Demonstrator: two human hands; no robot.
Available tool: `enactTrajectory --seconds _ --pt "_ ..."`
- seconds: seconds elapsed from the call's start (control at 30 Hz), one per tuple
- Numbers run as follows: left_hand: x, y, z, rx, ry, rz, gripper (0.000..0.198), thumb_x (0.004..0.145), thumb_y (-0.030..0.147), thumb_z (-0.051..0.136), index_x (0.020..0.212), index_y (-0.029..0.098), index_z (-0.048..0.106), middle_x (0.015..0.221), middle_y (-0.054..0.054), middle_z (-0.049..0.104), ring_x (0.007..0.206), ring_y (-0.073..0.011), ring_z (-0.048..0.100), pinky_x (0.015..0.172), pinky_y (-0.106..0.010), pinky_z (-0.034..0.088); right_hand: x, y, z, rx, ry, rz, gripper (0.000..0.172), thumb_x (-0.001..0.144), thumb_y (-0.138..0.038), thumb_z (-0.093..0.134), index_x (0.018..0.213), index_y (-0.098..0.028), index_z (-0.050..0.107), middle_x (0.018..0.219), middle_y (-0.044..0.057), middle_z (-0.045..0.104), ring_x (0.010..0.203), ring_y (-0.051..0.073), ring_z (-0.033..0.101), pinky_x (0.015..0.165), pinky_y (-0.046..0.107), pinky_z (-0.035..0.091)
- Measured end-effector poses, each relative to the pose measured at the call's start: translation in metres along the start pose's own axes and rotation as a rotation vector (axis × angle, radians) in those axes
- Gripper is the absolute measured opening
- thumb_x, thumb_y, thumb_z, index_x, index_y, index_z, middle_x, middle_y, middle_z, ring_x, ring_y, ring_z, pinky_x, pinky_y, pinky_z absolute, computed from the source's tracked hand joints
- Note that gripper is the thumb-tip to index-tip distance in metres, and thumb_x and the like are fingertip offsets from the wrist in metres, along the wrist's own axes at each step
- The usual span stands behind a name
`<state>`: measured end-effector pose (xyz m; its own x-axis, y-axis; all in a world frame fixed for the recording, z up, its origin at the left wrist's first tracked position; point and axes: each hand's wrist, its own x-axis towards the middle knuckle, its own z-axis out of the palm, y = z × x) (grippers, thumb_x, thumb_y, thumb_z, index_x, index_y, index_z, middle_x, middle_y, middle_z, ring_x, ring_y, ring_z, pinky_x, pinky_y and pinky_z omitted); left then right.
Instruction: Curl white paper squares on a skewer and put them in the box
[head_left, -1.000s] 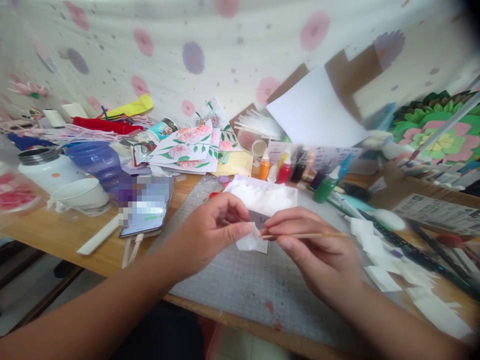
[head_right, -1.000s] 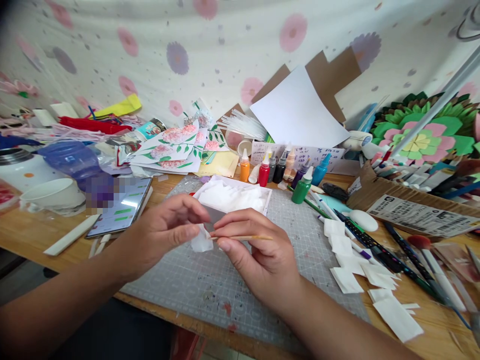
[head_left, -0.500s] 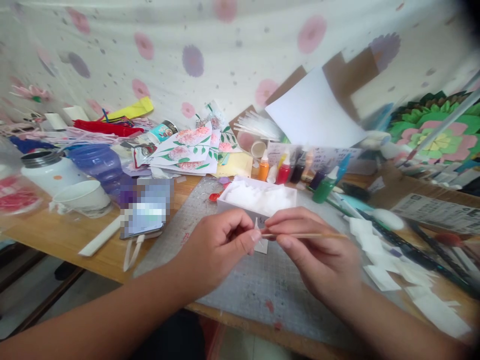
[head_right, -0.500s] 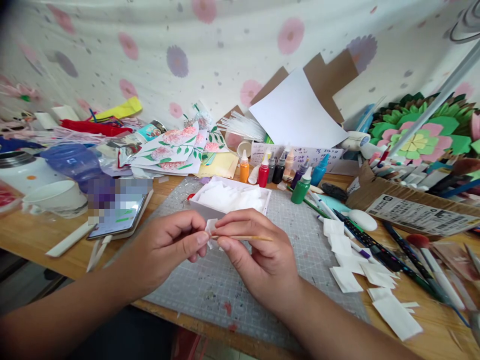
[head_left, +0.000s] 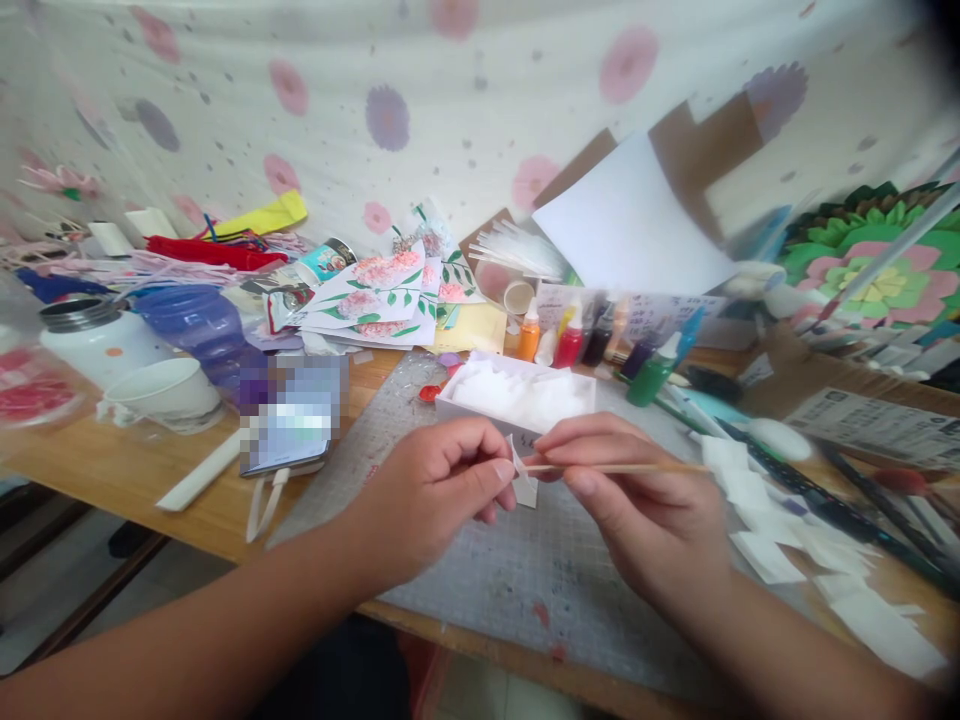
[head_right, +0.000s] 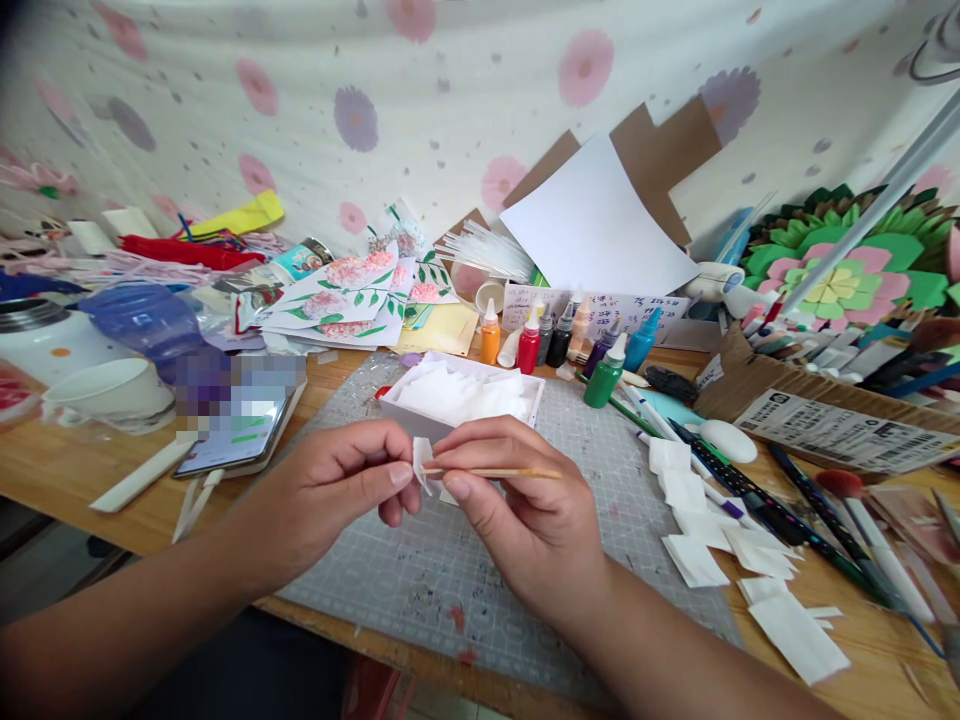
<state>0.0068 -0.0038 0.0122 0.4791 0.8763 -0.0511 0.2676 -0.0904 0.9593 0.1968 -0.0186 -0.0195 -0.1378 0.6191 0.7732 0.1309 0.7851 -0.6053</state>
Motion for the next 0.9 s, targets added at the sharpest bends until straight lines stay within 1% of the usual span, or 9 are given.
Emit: enactTrajectory --seconds 0.17,0.33,0.53,0.7,0.9 --pt "0.0016 -0.0014 0.0008 -0.043 -0.023 0.023 0.015 0.086 0.027 0.058 0.076 0.016 0.057 0.071 0.003 0.063 0.063 -0.009 0.057 0.061 -0.021 0.046 -0.0015 0.001 -0.001 0.056 0.011 0.026 0.024 0.086 -0.006 0.063 0.099 -0.022 0.075 0.089 0.002 0.075 0.092 0.015 0.069 0.083 0.028 0.056" --pt "0.0002 -0.0021 0.0004 -0.048 -0.031 0.017 0.016 0.088 0.026 0.057 0.074 0.017 0.058 0.07 0.003 0.063 0.063 -0.0089 0.057 0.061 -0.021 0.046 -0.0044 0.0038 -0.0006 0.158 0.018 0.046 0.028 0.089 -0.007 0.061 0.105 -0.027 0.073 0.09 0.0 0.074 0.095 0.016 0.067 0.085 0.031 0.055" --pt "0.0014 -0.0018 -0.0001 -0.042 -0.029 0.011 0.016 0.088 0.025 0.057 0.074 0.017 0.058 0.07 0.003 0.063 0.063 -0.0091 0.057 0.061 -0.022 0.046 -0.0063 0.0059 -0.0005 0.216 0.004 0.053 0.029 0.091 -0.008 0.06 0.107 -0.028 0.073 0.093 0.0 0.074 0.097 0.016 0.066 0.084 0.033 0.054" --pt "0.0013 -0.0013 -0.0006 -0.037 -0.029 0.005 0.015 0.088 0.025 0.057 0.075 0.016 0.058 0.071 0.003 0.064 0.063 -0.0091 0.058 0.062 -0.022 0.046 -0.0064 0.0057 -0.0017 0.205 -0.011 0.053 0.029 0.091 -0.009 0.06 0.107 -0.029 0.073 0.094 0.0 0.074 0.096 0.017 0.066 0.085 0.035 0.054" --pt "0.0012 0.0001 0.0008 -0.034 -0.03 -0.01 0.016 0.088 0.026 0.056 0.075 0.016 0.057 0.07 0.003 0.063 0.062 -0.0094 0.057 0.062 -0.022 0.046 -0.0033 0.0039 -0.0017 0.147 -0.004 0.057 0.023 0.09 -0.013 0.063 0.103 -0.028 0.075 0.088 0.002 0.076 0.092 0.02 0.068 0.08 0.037 0.056"
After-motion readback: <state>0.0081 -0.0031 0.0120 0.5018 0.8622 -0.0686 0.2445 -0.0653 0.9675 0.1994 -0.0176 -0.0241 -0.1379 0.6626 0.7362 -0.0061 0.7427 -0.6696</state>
